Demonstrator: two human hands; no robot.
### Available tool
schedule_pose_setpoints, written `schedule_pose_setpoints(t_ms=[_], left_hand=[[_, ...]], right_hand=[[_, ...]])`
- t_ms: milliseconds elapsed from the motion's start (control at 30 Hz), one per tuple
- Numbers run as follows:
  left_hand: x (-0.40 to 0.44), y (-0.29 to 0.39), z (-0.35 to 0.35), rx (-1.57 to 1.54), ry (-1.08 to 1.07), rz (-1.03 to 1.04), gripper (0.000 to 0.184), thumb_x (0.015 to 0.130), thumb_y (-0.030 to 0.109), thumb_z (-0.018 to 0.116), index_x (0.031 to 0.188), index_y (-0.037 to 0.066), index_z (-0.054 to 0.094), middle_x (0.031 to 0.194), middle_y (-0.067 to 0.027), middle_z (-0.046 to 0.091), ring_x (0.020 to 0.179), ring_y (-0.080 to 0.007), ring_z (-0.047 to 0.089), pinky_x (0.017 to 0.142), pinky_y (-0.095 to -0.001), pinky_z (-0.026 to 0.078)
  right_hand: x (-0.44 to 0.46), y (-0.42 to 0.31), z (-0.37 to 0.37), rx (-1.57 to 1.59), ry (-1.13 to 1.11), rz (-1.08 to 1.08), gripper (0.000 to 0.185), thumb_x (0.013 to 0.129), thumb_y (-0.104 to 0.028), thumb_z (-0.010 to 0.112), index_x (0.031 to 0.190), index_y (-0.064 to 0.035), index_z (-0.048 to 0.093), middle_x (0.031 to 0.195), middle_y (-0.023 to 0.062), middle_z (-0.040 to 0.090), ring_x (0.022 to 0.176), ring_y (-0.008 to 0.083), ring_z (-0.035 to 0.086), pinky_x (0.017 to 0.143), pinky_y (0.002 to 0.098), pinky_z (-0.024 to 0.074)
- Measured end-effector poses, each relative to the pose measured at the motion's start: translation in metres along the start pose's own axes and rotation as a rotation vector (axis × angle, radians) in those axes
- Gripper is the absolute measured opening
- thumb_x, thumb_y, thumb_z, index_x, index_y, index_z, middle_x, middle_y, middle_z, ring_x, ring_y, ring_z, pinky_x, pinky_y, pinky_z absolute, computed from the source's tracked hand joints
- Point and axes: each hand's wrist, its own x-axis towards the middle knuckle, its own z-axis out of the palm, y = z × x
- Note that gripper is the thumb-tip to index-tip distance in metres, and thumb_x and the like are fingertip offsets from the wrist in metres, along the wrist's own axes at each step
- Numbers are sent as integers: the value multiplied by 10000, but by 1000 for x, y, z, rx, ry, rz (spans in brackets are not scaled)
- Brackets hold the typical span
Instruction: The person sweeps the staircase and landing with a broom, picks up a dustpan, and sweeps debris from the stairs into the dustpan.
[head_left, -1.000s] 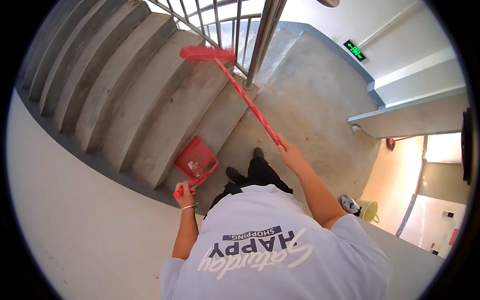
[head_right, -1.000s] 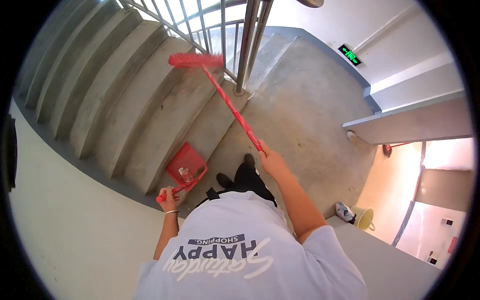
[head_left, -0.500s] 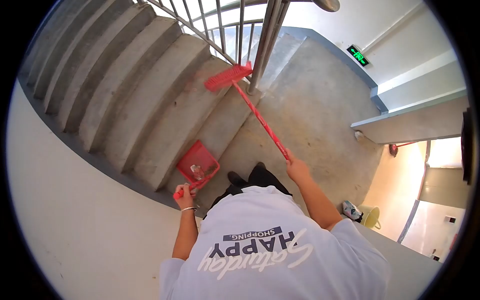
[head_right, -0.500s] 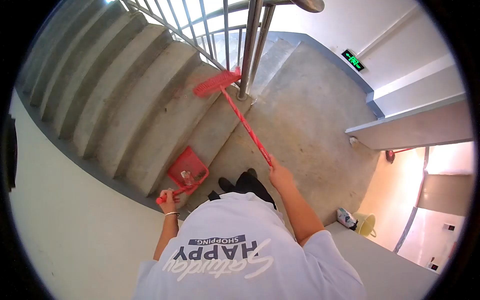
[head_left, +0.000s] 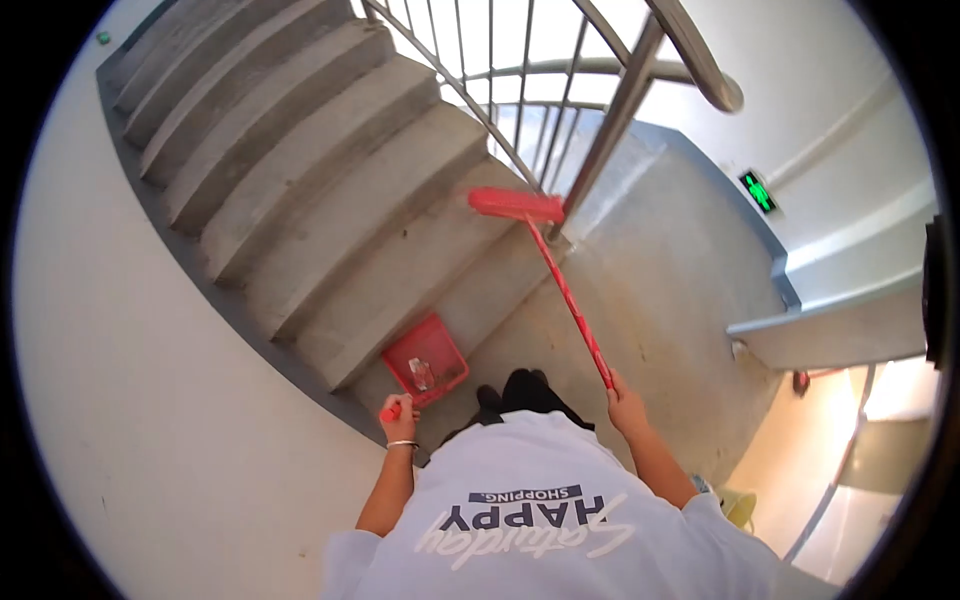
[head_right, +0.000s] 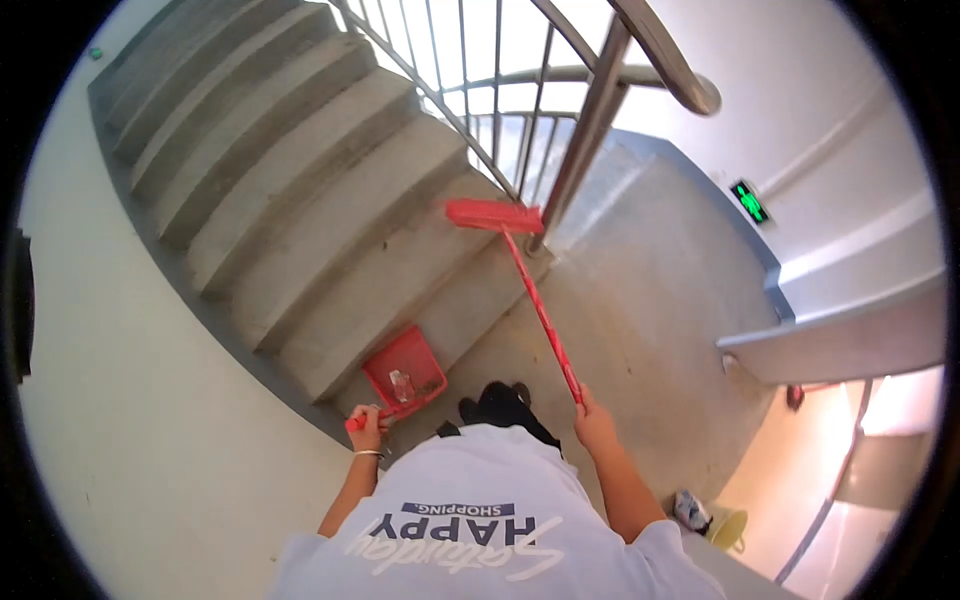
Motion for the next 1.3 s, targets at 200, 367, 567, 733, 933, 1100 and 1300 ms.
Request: schedule_pose_setpoints(t_ms=[200,367,567,733,933,1100,1300], left_hand=[[3,-11,2,55,-10,60,177,860,191,596,742,75,534,610,-22,558,500,-101,540,437,-239,437],[3,-21,4,104,46,71,188,843,178,613,717,54,551,611,-21,549,503,-100,539,462,-243,437],[-2,-34,9,148,129,82,162,831,143,621,717,41,571,646,-16,556,520,-100,537,516,-247,451],[-15,-21,19,13,205,26,123,833,120,621,744,49,576,711,-29,584,532,-94,543,506,-232,454],[-12,-36,19,14,314,95,128,849,159,606,773,58,583,720,-38,597,516,-102,538,461,-234,451],[-17,-42,11,24,288,109,140,851,159,606,762,56,575,724,-38,597,529,-102,540,463,-233,449],[-20,-37,1,35,255,46,140,846,135,608,742,50,571,781,-44,607,548,-91,522,499,-228,445]], right_hand=[[10,-54,-55,213,-394,144,449,906,-232,502,1349,-187,447,689,82,587,589,192,575,563,328,466],[45,-154,-65,342,-345,-225,439,913,-199,494,1346,-138,450,690,22,513,604,95,480,579,258,418],[220,-367,-61,210,209,-982,419,913,-239,475,1310,-107,452,1119,226,586,1020,379,571,853,429,455],[285,-554,-115,-97,204,-793,447,872,-147,429,1319,-149,403,1062,219,608,1005,391,579,854,499,443],[374,-502,-69,-100,148,-745,466,840,-165,411,1305,-163,447,1105,228,593,1016,396,573,873,472,447],[349,-345,-44,43,63,-745,406,881,-234,464,1275,-140,497,1029,264,594,965,400,580,825,426,457],[261,-280,-85,317,-195,-278,469,868,-140,490,1332,-199,480,689,85,587,546,151,561,545,296,459]])
